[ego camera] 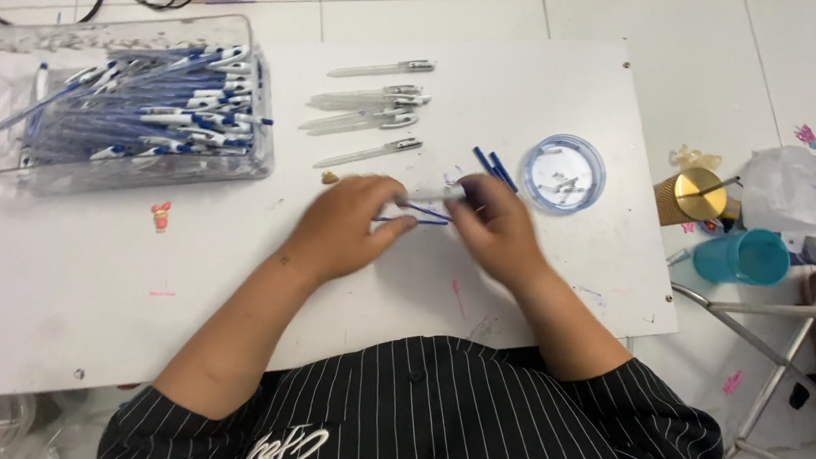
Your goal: The person inserts ink refills into pen barrels and attaches blue caps by hand while at a white table, handling individual components and placing completed pens to the side.
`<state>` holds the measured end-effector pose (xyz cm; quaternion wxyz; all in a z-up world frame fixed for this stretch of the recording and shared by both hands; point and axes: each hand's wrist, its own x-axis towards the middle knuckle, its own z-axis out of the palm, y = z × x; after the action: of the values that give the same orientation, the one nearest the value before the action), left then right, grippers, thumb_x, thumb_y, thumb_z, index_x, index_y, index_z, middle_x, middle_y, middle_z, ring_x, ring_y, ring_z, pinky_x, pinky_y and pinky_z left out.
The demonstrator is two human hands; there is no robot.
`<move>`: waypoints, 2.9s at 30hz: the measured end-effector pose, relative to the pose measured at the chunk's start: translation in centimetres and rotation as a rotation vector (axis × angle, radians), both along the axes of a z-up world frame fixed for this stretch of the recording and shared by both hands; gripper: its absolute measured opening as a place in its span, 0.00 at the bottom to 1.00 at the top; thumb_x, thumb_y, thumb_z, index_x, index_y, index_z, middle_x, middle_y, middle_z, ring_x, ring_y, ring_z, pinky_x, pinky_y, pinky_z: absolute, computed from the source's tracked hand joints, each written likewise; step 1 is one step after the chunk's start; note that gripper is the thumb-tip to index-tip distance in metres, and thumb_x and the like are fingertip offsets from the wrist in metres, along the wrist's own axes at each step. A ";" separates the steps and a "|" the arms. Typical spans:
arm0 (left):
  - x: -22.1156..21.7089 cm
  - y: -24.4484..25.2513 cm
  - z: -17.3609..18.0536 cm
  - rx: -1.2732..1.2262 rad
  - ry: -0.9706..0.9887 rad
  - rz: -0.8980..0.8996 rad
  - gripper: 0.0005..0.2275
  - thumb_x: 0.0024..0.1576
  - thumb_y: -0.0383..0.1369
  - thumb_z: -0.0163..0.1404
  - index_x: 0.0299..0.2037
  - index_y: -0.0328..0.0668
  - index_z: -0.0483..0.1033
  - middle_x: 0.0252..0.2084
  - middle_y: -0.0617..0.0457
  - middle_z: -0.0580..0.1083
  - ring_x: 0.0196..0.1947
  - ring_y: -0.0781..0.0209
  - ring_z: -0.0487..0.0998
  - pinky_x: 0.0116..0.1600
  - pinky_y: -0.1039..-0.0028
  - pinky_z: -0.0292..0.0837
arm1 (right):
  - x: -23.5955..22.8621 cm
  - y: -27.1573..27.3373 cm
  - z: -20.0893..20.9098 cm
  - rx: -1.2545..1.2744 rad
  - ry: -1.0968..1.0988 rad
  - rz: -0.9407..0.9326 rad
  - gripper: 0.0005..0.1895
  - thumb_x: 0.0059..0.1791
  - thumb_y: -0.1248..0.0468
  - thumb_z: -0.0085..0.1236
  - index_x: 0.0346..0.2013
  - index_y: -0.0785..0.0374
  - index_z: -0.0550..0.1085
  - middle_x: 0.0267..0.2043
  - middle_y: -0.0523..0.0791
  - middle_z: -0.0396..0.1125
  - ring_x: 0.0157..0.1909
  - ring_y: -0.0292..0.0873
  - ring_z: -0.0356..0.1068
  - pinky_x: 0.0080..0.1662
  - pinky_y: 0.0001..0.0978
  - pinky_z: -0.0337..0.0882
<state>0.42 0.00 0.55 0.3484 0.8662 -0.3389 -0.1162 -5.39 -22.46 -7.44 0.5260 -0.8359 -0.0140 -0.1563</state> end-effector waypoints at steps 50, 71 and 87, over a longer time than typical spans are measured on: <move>14.5 13.7 5.0 0.715 0.083 0.451 0.11 0.63 0.39 0.50 0.51 0.53 0.83 0.59 0.50 0.71 0.67 0.43 0.57 0.55 0.43 0.69 | -0.2 -12.1 1.4 -0.438 0.067 -0.414 0.04 0.53 0.64 0.61 0.41 0.54 0.82 0.57 0.45 0.67 0.64 0.54 0.54 0.64 0.47 0.58; -0.1 1.1 3.0 -0.307 0.009 -0.033 0.11 0.65 0.32 0.43 0.48 0.44 0.80 0.34 0.46 0.80 0.37 0.47 0.82 0.43 0.65 0.77 | 1.0 0.8 8.3 -0.133 -0.414 0.252 0.08 0.47 0.78 0.59 0.39 0.69 0.78 0.33 0.52 0.74 0.34 0.55 0.76 0.37 0.41 0.75; 0.8 2.4 1.1 -0.024 -0.575 0.024 0.10 0.56 0.28 0.59 0.48 0.45 0.83 0.32 0.49 0.80 0.32 0.55 0.79 0.42 0.71 0.72 | 0.2 -3.7 6.2 -0.165 -0.069 -0.091 0.08 0.56 0.71 0.50 0.34 0.65 0.75 0.24 0.49 0.68 0.31 0.51 0.71 0.37 0.41 0.72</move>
<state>1.21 2.38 1.62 0.2495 0.8635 -0.4146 0.1423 -5.23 -26.18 -1.29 0.4468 -0.8703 -0.0067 -0.2070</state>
